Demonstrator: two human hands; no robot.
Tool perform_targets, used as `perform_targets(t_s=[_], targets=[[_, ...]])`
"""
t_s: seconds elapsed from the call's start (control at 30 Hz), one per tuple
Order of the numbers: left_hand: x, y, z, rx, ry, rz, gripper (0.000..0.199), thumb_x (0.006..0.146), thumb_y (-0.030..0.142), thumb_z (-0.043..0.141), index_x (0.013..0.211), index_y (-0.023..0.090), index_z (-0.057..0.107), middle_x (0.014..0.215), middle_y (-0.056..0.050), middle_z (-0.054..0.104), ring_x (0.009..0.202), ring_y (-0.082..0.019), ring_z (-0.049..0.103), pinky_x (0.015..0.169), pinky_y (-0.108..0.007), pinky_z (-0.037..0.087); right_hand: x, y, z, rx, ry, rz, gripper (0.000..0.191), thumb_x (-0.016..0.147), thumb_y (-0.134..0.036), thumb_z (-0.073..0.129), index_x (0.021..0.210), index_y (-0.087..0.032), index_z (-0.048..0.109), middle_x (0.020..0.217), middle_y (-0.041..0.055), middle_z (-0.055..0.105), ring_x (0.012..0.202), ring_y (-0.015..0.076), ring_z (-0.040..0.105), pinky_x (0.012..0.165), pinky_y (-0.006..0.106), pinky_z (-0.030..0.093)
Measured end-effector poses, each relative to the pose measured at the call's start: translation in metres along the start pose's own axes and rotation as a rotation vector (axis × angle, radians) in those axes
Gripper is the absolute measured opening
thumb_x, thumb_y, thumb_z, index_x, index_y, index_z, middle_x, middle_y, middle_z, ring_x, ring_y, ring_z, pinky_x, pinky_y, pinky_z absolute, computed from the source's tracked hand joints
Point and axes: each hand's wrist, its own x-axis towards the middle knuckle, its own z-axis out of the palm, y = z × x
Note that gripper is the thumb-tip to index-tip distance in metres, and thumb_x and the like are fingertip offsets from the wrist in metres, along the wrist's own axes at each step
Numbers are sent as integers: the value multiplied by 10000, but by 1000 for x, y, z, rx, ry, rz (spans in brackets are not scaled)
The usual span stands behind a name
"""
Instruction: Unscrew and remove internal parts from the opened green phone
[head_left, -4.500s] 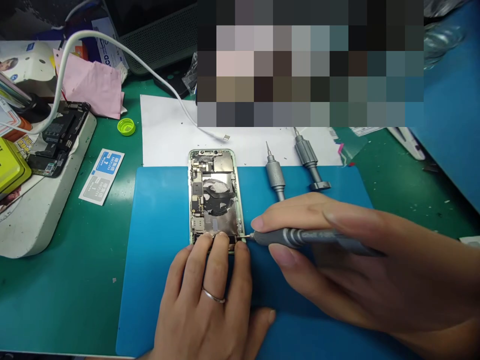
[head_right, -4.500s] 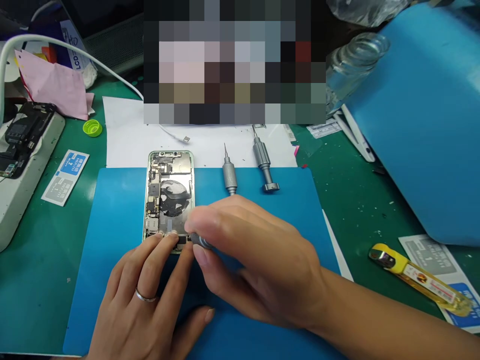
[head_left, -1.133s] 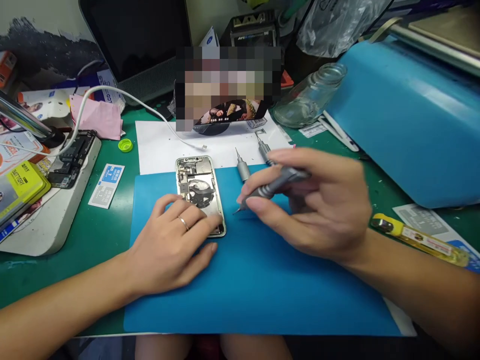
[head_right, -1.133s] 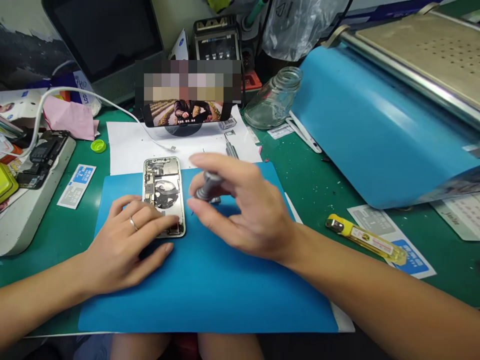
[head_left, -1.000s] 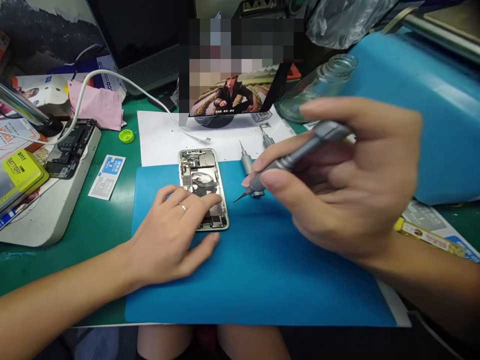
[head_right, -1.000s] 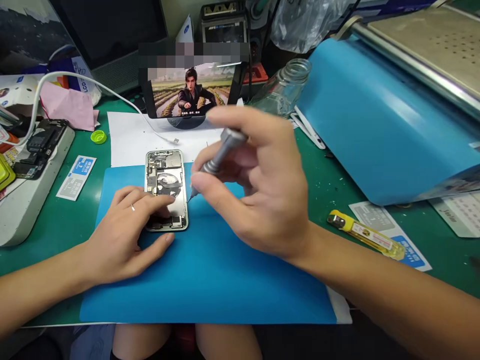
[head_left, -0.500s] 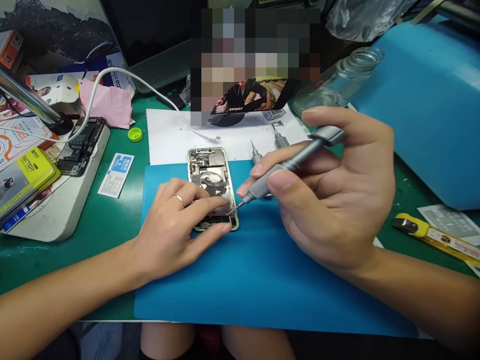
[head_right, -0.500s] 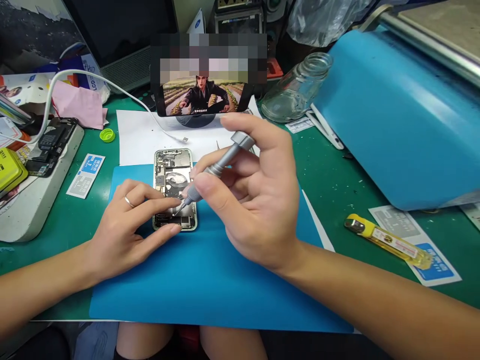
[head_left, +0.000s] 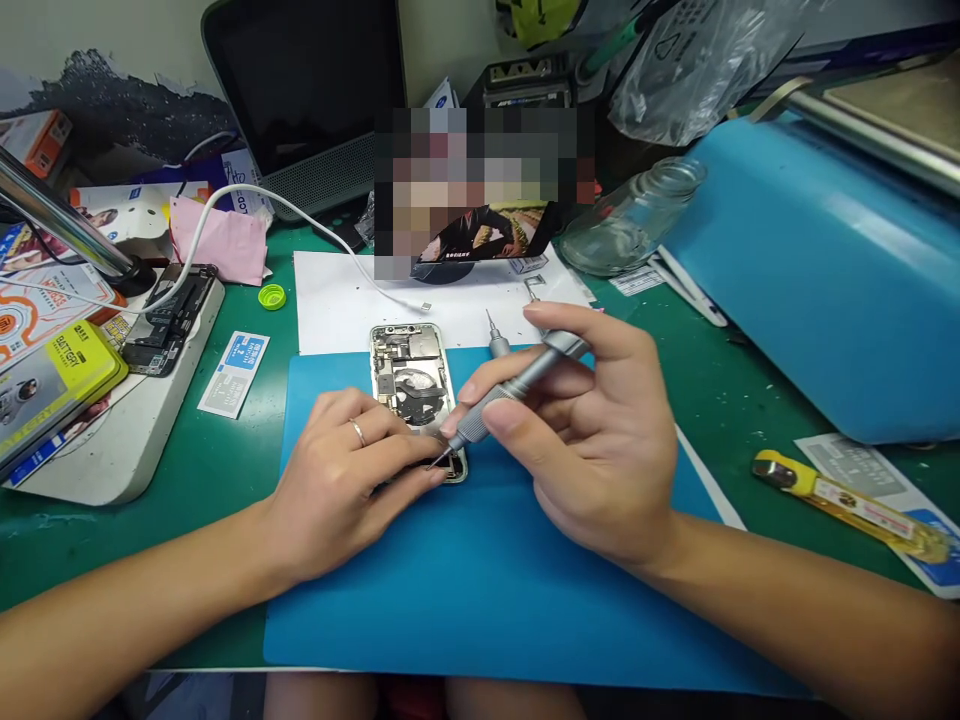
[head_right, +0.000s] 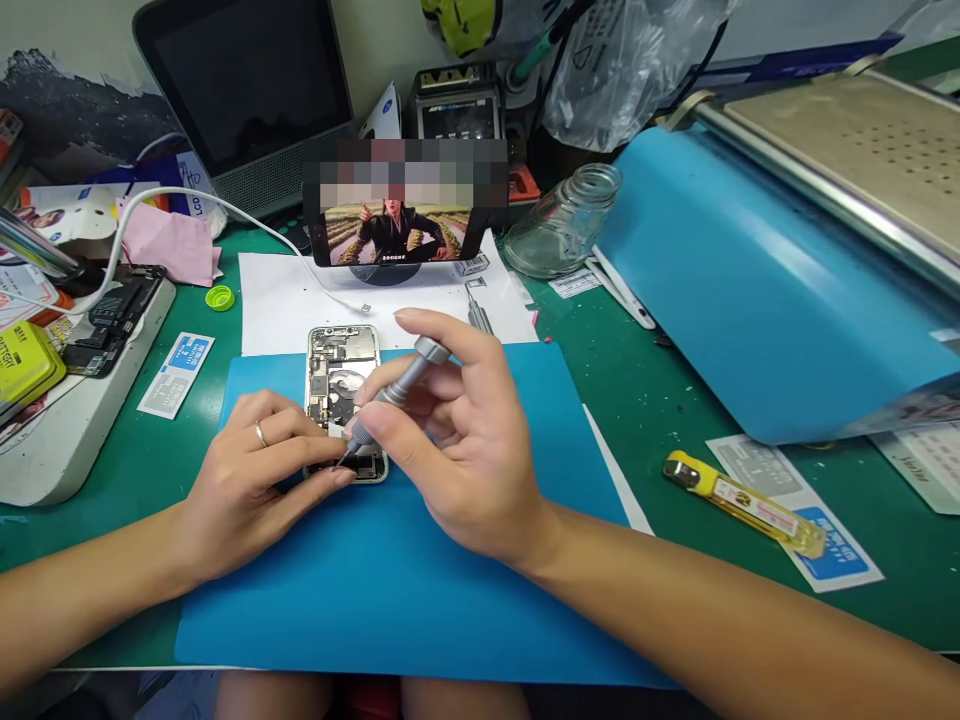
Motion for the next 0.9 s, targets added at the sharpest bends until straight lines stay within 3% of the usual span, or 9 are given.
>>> perform_targets(t_s=[0.4,0.53,0.77,0.9], targets=[[0,0,0,-6,4,20,65,979,233,698,944,194,737,774,36,754,795,-149,607,812,-331,405,1,1,1,21,27,-5,532,927,-30,633,1358,-328,542,924,-19,725,707,127,750,651,220,669],[-1,-1,2,-6,11,16,51,972,226,707,942,196,734,752,46,752,768,-148,604,805,-328,398,1,0,2,-20,49,-64,595,898,13,650,1367,-340,555,927,-31,724,704,110,743,652,200,658],[-3,-1,2,-23,6,20,77,989,254,688,950,213,740,753,49,753,770,-149,605,806,-333,391,2,4,2,-80,32,-274,642,836,-12,745,1385,-300,579,923,-23,718,718,148,747,607,271,683],[-3,-2,3,-30,-3,15,74,986,254,692,965,204,743,765,40,756,773,-155,601,795,-344,387,2,5,3,-77,49,-281,651,817,-1,758,1378,-289,593,946,-17,708,731,155,755,603,283,691]])
